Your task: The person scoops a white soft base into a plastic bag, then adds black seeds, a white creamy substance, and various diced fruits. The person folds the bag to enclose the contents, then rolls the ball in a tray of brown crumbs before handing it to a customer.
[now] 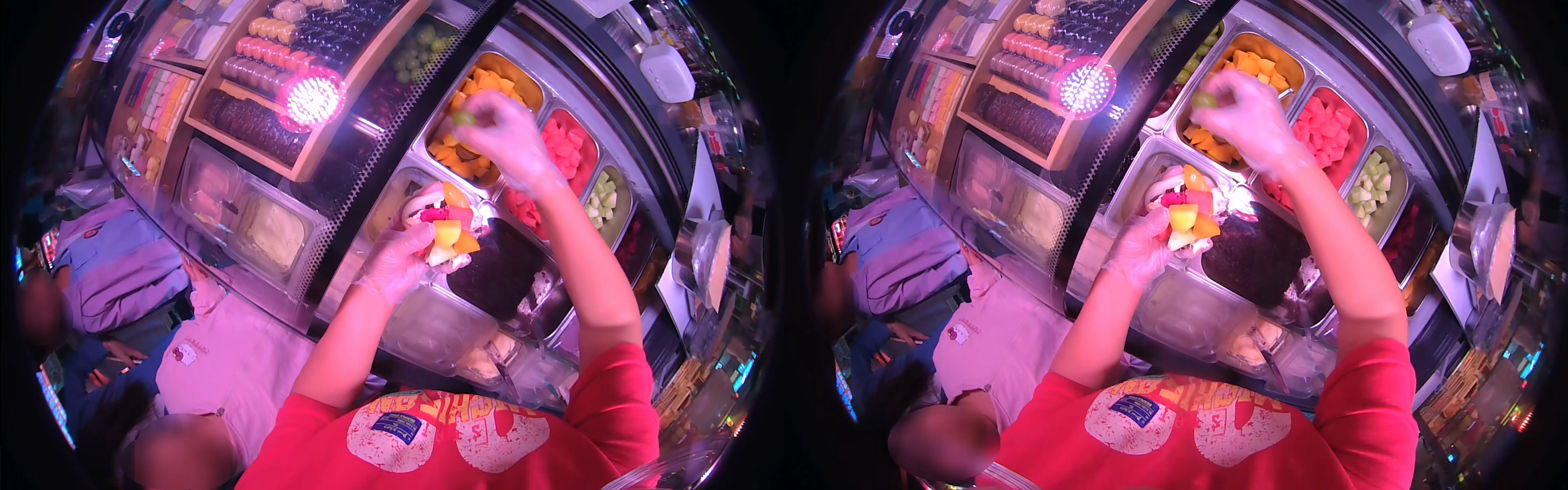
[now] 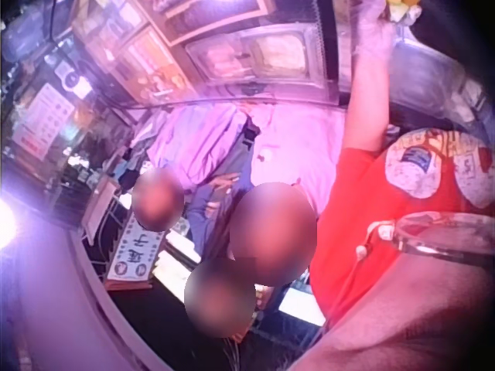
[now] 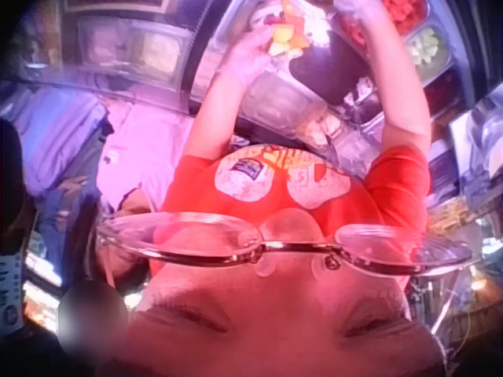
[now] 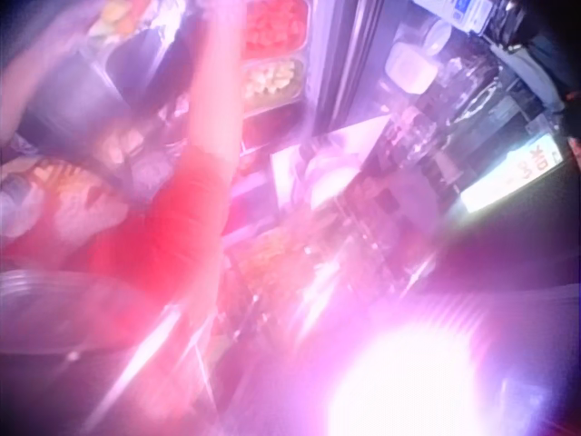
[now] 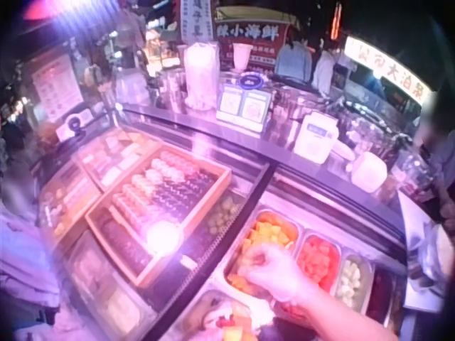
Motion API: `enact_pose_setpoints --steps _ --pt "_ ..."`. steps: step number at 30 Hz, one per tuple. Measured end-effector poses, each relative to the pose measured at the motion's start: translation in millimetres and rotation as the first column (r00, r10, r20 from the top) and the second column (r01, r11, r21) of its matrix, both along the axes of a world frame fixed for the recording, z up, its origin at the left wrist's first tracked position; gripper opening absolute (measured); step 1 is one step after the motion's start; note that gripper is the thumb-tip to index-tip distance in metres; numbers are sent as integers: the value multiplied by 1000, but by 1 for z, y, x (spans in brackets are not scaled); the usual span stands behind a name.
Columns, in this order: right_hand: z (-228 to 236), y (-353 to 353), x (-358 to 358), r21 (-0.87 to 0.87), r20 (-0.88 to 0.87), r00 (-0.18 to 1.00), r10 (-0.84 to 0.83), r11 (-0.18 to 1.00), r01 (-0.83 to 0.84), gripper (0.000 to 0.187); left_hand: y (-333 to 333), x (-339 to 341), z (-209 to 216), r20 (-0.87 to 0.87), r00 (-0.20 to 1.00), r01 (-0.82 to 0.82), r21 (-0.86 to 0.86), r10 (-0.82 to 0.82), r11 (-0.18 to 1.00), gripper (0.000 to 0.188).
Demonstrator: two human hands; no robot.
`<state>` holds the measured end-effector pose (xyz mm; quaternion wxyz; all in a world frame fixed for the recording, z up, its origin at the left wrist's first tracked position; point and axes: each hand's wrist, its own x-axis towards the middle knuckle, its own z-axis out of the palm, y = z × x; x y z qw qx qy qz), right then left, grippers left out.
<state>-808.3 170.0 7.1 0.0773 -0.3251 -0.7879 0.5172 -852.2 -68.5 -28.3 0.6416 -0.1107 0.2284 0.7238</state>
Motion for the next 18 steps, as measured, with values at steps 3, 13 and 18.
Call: enact_pose_setpoints --steps 3,13,18 --pt "37 -24 55 -346 -161 987 -14 937 -43 32 0 4 3 -23 999 41 65 -40 997 70" --pt "90 -90 94 261 -335 813 475 876 -404 33 -12 46 34 -84 990 128 209 -113 969 75" --pt "103 -114 104 494 -72 784 616 705 -509 40 -22 67 57 -162 986 -20 84 33 996 85"
